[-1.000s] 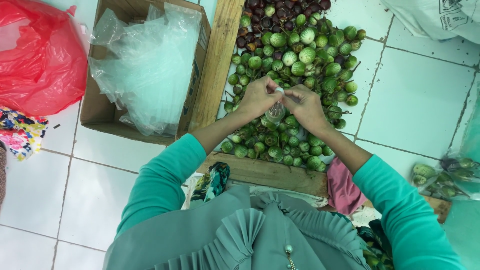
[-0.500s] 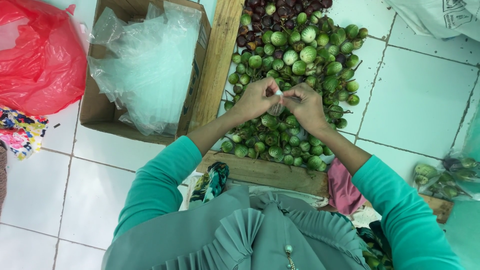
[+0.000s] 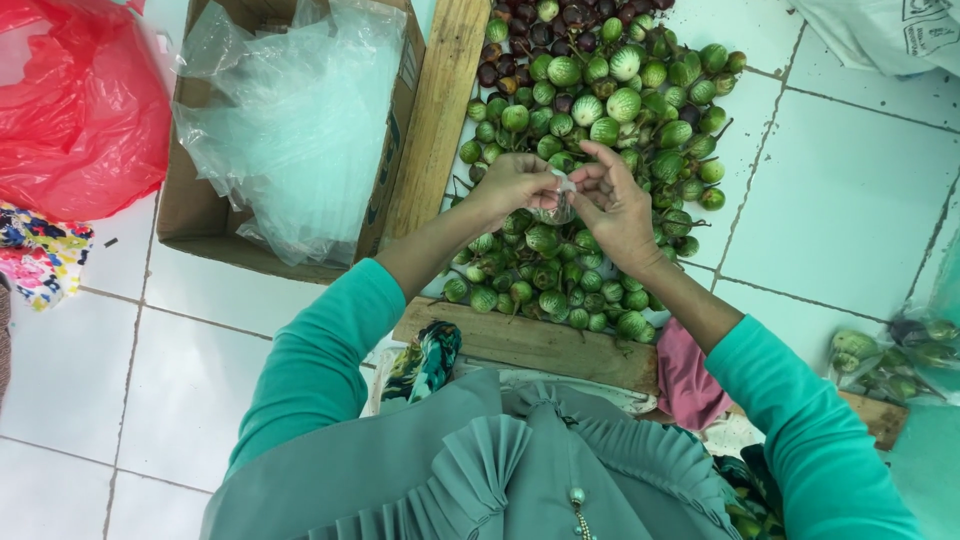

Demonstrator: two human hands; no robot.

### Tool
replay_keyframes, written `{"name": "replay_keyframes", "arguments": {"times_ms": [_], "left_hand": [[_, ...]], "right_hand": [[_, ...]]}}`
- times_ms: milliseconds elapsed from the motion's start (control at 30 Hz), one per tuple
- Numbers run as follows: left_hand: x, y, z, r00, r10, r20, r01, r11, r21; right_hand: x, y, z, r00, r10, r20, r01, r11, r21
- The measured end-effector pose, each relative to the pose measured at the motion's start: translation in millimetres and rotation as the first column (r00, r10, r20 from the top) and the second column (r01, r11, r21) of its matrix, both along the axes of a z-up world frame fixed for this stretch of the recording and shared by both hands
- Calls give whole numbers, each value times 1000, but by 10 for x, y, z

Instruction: The person wipes small green vegetables with a pink cloth and places them into small plastic bags.

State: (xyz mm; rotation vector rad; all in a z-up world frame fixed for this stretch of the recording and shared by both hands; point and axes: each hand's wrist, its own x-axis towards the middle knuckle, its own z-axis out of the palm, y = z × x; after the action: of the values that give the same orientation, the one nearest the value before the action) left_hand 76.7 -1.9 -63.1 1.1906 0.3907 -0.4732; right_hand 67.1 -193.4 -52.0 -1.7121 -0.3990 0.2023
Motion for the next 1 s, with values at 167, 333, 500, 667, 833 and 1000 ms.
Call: {"name": "replay_keyframes", "arguments": {"times_ms": [167, 333, 500, 667, 833, 1000], "left_hand": [[-18, 49, -39, 999, -34, 24, 34, 999, -30], [-27, 79, -21, 997, -63, 44, 64, 998, -23], [-30, 118, 97, 966, -153, 210, 129, 984, 123], [-127, 103, 118, 934, -179, 311, 116, 971, 209], [-180, 75, -21, 876, -260, 407, 77, 908, 413], [-279, 55, -97, 831, -318, 456, 44, 855, 516]], "right_hand": [[8, 44, 131, 994, 1, 106, 9, 996, -93], [138, 26, 82, 977, 14, 211, 33, 975, -220], [299, -37, -140, 1000, 25, -18, -29, 956, -293], [268, 25, -123, 985, -26, -173, -14, 974, -226], [271, 53, -374, 992, -92, -86, 64, 957, -282], [171, 115, -429, 993, -122, 6, 117, 942, -315]]}}
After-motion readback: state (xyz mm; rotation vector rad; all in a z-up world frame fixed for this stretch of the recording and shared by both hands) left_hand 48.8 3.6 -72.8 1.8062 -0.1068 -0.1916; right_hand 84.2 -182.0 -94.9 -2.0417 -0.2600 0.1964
